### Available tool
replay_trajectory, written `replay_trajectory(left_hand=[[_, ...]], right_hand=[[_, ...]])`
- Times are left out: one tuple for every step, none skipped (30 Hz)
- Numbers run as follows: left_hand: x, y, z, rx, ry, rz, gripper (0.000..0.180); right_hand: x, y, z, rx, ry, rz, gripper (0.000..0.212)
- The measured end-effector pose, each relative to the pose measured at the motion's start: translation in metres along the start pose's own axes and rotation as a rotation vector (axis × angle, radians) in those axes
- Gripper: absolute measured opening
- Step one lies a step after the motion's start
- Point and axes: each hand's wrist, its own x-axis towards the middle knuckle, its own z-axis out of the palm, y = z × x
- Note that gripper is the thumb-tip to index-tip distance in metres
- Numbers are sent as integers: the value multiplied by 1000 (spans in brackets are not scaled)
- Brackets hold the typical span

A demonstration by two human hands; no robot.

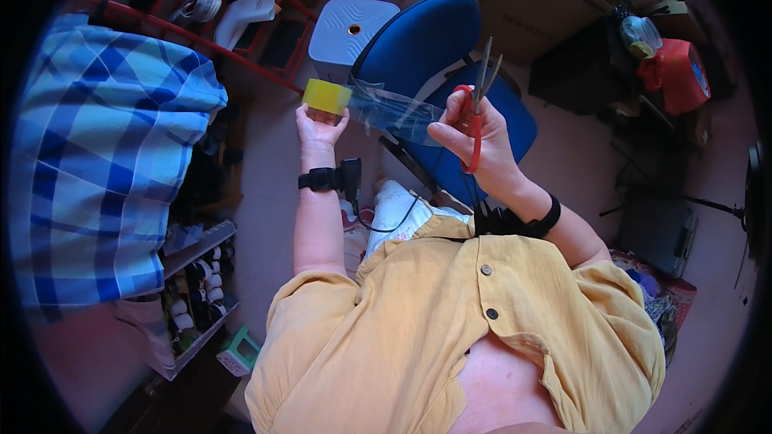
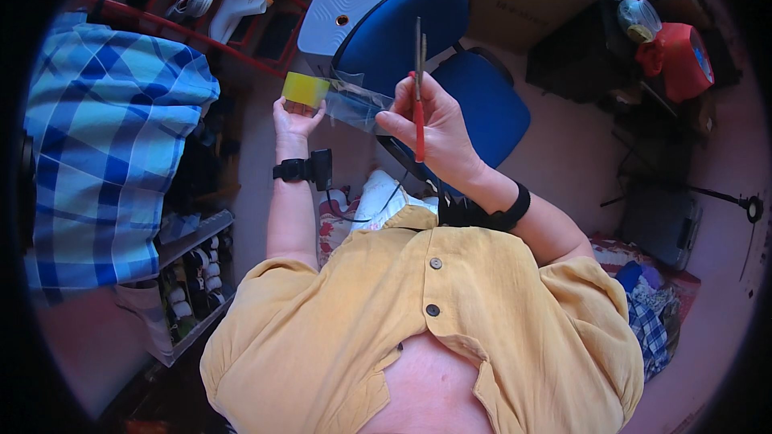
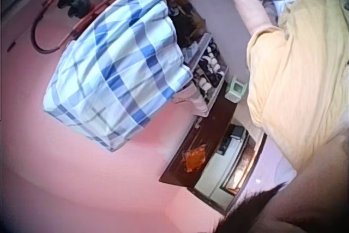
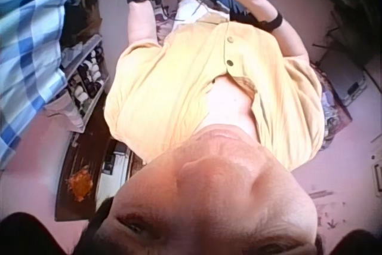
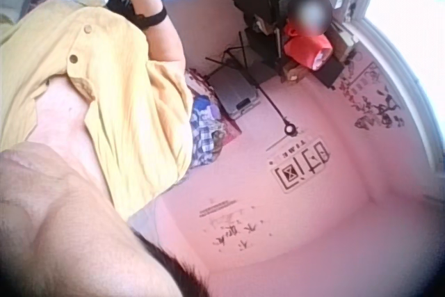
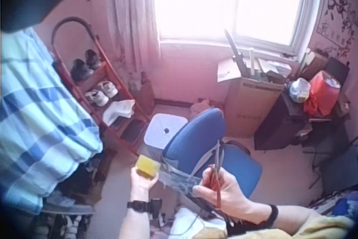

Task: The person uses scissors to cut yellow tape and applies it to the underside of a blue chair seat. They then place the tape roll and scissors on a nearby table and sort through a small container of miscellaneous items, picking up and inspecting several small objects.

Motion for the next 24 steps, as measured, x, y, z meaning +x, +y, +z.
replay_trajectory(left_hand=[[-2,-5,-2,-57,6,-2,37],[-4,-10,-3,-84,-1,-1,38],[-5,-13,-4,-111,-3,2,39],[-6,-14,-3,-136,-7,5,39],[-6,-14,-3,-152,-23,20,40],[-6,-14,-2,-165,-40,35,41],[-5,-14,-1,-177,-55,46,42],[-3,-12,-1,-130,-85,87,43],[0,-9,1,-81,-116,127,44],[3,-5,1,-30,-142,167,45],[8,-2,2,19,-171,189,46],[12,4,2,71,-198,211,48],[17,10,2,122,-221,234,50],[23,17,4,210,-231,263,50],[30,24,6,296,-237,292,51],[35,31,6,378,-228,313,52],[40,38,5,540,-243,369,51],[46,46,7,700,-251,421,50],[53,53,9,858,-261,473,49],[60,58,12,915,-268,533,43],[67,62,15,976,-272,528,43],[73,67,18,1043,-269,519,43],[79,71,21,1112,-267,516,43],[86,73,27,1170,-272,558,44]], right_hand=[[-2,-1,1,14,-24,-3,29],[-3,-1,2,7,-42,3,29],[-4,-1,3,0,-61,10,29],[-5,-2,4,-1,-78,18,29],[-5,-2,5,-3,-94,26,29],[-5,-2,7,6,-95,24,28],[-3,-3,8,12,-80,32,27],[-2,-3,9,18,-63,40,27],[2,-3,10,24,-45,47,26],[5,-3,11,39,-14,64,27],[9,-3,11,55,17,82,28],[14,-2,12,77,41,92,29],[19,0,13,118,93,144,28],[27,2,12,166,138,189,28],[34,4,11,209,186,236,27],[40,6,10,301,207,284,25],[46,11,10,408,265,324,24],[51,16,11,459,355,377,24],[57,22,13,520,426,413,23],[62,28,14,547,500,438,24],[65,34,14,577,575,464,24],[69,41,17,606,665,498,24],[71,49,19,620,683,510,24],[74,56,21,631,713,524,24]])
